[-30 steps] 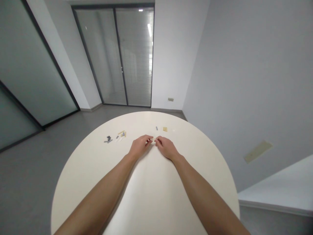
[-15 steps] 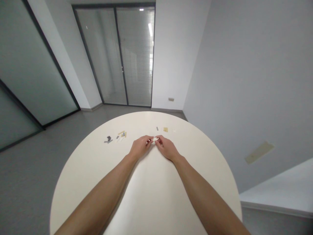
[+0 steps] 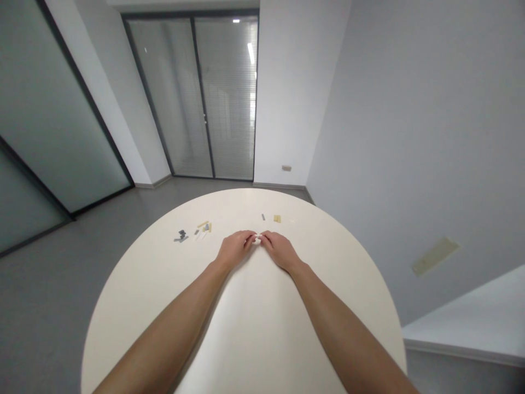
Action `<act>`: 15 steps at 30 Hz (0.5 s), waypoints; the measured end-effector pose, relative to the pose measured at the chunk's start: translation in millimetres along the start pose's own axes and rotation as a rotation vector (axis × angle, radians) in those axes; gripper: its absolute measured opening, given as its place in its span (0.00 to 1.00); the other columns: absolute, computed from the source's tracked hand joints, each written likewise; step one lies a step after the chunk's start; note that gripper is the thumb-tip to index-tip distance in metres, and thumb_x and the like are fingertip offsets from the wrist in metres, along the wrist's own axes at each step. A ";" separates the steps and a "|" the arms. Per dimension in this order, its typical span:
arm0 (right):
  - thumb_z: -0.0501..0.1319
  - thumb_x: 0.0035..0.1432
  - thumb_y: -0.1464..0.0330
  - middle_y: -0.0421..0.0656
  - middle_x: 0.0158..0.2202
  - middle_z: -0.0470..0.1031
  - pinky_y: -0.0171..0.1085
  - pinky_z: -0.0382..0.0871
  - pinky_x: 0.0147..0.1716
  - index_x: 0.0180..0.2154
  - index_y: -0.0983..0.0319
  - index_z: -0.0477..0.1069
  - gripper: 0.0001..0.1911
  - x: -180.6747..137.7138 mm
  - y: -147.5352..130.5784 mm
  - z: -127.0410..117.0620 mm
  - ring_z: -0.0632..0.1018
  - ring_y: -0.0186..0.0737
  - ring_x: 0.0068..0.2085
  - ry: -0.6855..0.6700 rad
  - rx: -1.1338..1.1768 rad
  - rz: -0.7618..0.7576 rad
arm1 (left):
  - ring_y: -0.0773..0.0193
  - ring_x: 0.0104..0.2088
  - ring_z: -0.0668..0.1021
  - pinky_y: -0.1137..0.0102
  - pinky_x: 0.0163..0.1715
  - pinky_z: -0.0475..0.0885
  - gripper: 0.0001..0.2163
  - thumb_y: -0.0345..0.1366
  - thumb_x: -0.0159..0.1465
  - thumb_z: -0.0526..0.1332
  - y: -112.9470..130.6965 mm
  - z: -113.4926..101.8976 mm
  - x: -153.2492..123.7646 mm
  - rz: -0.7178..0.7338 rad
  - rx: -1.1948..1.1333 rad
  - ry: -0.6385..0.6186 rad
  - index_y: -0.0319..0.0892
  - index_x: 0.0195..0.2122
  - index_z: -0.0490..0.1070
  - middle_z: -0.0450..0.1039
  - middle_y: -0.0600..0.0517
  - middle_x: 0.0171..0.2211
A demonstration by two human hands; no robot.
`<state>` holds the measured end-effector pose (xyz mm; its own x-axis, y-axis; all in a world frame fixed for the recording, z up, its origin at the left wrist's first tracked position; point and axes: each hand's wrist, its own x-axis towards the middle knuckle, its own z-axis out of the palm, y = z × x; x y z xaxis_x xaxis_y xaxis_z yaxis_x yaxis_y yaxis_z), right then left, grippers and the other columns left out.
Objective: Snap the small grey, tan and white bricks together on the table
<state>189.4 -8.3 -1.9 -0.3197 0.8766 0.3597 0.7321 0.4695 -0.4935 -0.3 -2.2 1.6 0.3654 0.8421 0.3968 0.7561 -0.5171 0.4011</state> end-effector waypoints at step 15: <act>0.46 0.72 0.64 0.40 0.32 0.74 0.34 0.61 0.41 0.32 0.60 0.67 0.18 -0.6 1.1 1.4 0.73 0.36 0.37 -0.001 0.050 -0.006 | 0.65 0.42 0.79 0.72 0.44 0.71 0.13 0.35 0.68 0.55 -3.3 3.7 -0.4 -0.025 -0.061 0.032 0.49 0.52 0.72 0.78 0.54 0.47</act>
<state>189.5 -8.2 -3.7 -0.3244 0.8737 0.3625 0.6992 0.4796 -0.5302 -1.0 -0.3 -2.9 0.3287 0.8501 0.4115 0.7302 -0.5050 0.4601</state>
